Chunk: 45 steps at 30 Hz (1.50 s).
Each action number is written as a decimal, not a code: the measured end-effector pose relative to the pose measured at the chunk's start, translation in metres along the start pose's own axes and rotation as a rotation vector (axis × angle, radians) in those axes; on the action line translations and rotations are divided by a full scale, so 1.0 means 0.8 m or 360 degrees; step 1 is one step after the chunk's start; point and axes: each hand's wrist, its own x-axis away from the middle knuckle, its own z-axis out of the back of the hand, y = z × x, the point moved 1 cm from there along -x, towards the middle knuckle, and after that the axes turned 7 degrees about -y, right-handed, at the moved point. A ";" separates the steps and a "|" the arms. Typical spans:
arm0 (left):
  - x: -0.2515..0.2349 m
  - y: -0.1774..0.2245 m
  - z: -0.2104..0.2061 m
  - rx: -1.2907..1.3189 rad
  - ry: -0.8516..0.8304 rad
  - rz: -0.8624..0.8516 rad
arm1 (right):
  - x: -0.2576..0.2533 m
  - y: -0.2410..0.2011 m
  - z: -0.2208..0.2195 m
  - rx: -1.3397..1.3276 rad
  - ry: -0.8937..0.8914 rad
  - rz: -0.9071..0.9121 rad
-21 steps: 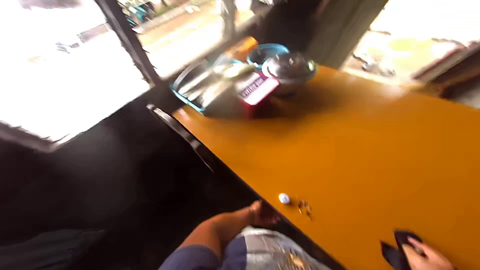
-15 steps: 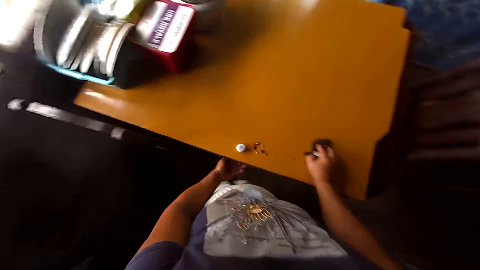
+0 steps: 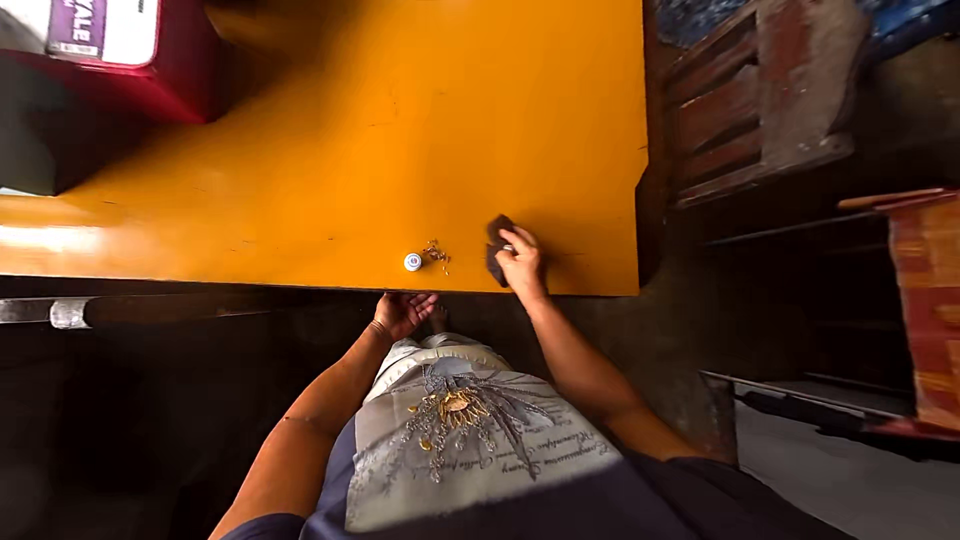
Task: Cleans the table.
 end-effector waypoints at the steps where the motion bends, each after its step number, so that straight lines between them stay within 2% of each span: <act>1: 0.001 -0.001 0.000 0.0012 -0.0011 0.0000 | 0.009 0.017 0.014 0.0134 0.0018 -0.0111; 3: 0.001 -0.002 0.002 0.0016 -0.0018 0.0011 | 0.030 0.031 0.016 0.0394 0.0005 -0.0308; 5: 0.000 -0.001 0.003 0.0018 -0.0024 0.0009 | 0.046 0.014 -0.009 0.0517 -0.0053 -0.0313; 9: -0.002 -0.004 0.004 0.0030 -0.0027 -0.0015 | 0.051 -0.042 -0.083 0.0481 -0.0124 0.0043; 11: -0.001 -0.005 0.003 0.0018 0.0003 -0.0021 | 0.042 -0.060 -0.098 0.0357 -0.0141 0.0253; 14: 0.001 -0.001 0.006 0.0017 0.0021 -0.0023 | 0.010 -0.062 -0.077 0.0096 -0.0148 0.0254; 18: 0.008 -0.002 0.012 0.0097 -0.0025 0.0004 | -0.042 -0.020 -0.040 0.0269 -0.0053 0.0015; 22: 0.011 -0.003 0.025 0.0109 -0.0251 0.0062 | -0.065 -0.032 -0.066 0.0395 -0.0175 0.0366; 26: 0.008 0.002 0.028 0.0111 -0.0201 0.0022 | -0.059 -0.070 -0.094 0.0282 -0.0514 0.0706; 30: 0.007 0.009 0.033 0.0090 -0.0123 -0.0055 | -0.022 -0.090 -0.117 0.0129 -0.0705 0.0889; 34: 0.013 0.009 0.035 0.0121 -0.0253 -0.0179 | 0.023 -0.101 -0.133 0.0077 -0.0842 0.1046; 36: 0.019 0.009 0.037 0.0201 -0.0263 -0.0187 | 0.039 -0.103 -0.137 -0.0082 -0.0842 0.1121; 38: 0.019 0.012 0.040 0.0189 -0.0182 -0.0179 | 0.033 -0.110 -0.119 -0.0390 -0.0945 0.0916; 40: 0.018 0.013 0.040 0.0170 0.0023 -0.0155 | 0.004 -0.109 -0.084 -0.0520 -0.0889 0.0620; 42: 0.020 0.015 0.041 0.0199 0.0111 -0.0117 | -0.039 -0.091 -0.044 -0.0435 -0.0638 0.0436; 45: 0.024 0.012 0.047 0.0214 0.0094 -0.0105 | -0.099 -0.028 -0.012 -0.0025 -0.0352 0.0231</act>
